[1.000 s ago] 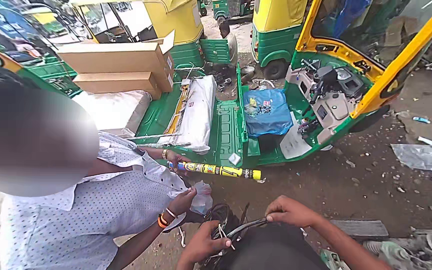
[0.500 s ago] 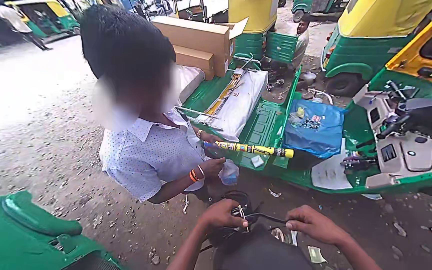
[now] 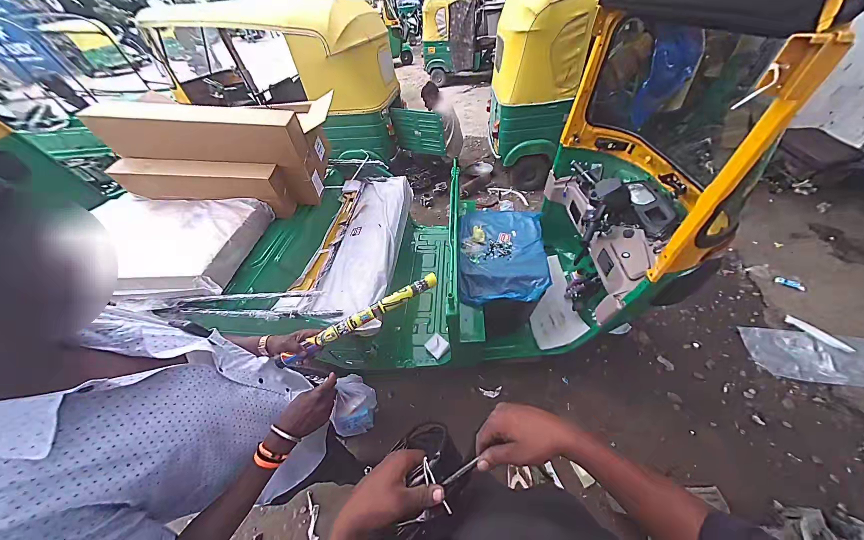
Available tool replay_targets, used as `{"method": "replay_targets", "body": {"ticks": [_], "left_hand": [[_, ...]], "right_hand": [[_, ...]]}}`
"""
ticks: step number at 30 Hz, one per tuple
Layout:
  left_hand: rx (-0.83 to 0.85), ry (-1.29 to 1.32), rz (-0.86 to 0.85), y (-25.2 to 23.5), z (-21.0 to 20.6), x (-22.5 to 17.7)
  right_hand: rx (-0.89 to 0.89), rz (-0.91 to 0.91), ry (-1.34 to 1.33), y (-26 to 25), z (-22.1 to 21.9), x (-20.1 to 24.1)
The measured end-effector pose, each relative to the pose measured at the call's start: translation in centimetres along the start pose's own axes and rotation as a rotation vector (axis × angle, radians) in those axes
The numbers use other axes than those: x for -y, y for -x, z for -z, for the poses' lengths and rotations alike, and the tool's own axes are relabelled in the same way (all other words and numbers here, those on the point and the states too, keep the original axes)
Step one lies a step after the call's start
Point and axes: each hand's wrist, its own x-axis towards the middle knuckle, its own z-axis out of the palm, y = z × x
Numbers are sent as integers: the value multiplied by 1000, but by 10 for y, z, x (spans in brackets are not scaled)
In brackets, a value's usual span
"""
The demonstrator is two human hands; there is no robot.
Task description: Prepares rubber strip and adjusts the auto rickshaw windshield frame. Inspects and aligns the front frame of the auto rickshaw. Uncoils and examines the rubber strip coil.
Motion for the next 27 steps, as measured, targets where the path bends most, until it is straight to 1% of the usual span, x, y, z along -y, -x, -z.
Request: {"method": "replay_targets", "body": {"ticks": [2, 4, 7, 9, 11, 12, 14, 16, 17, 18, 19, 21, 24, 27], "left_hand": [[38, 6, -29, -13, -2, -13], [53, 26, -56, -16, -1, -19], [-10, 137, -27, -12, 11, -25], [-54, 194, -1, -7, 27, -28], [-69, 228, 11, 1, 41, -29], [-67, 237, 8, 1, 51, -32], [-89, 263, -30, 0, 76, -50], [-176, 271, -47, 14, 95, -68], [-225, 269, -57, 24, 103, -75], [-272, 261, -74, 31, 111, -80], [-306, 251, -95, 38, 118, -84], [-333, 232, -107, 45, 125, -93], [-311, 251, -71, 46, 135, -109], [-212, 282, -52, 37, 138, -117]], "right_hand": [[22, -39, 54, -18, -8, 14], [-3, -81, 57, -19, -10, 16], [-29, -130, 14, 15, 17, -3], [-80, -116, -73, 44, 40, -26], [-156, -83, -165, 58, 52, -44], [-201, -86, -141, 62, 60, -46], [-265, -93, 51, 65, 99, -42], [-365, -140, 225, 72, 133, -42], [-428, -172, 261, 80, 150, -48], [-504, -179, 223, 91, 165, -55], [-582, -157, 129, 104, 177, -62], [-665, -95, -46, 125, 194, -63], [-667, -4, -90, 119, 204, -43], [-612, 66, -124, 101, 205, -21]]}}
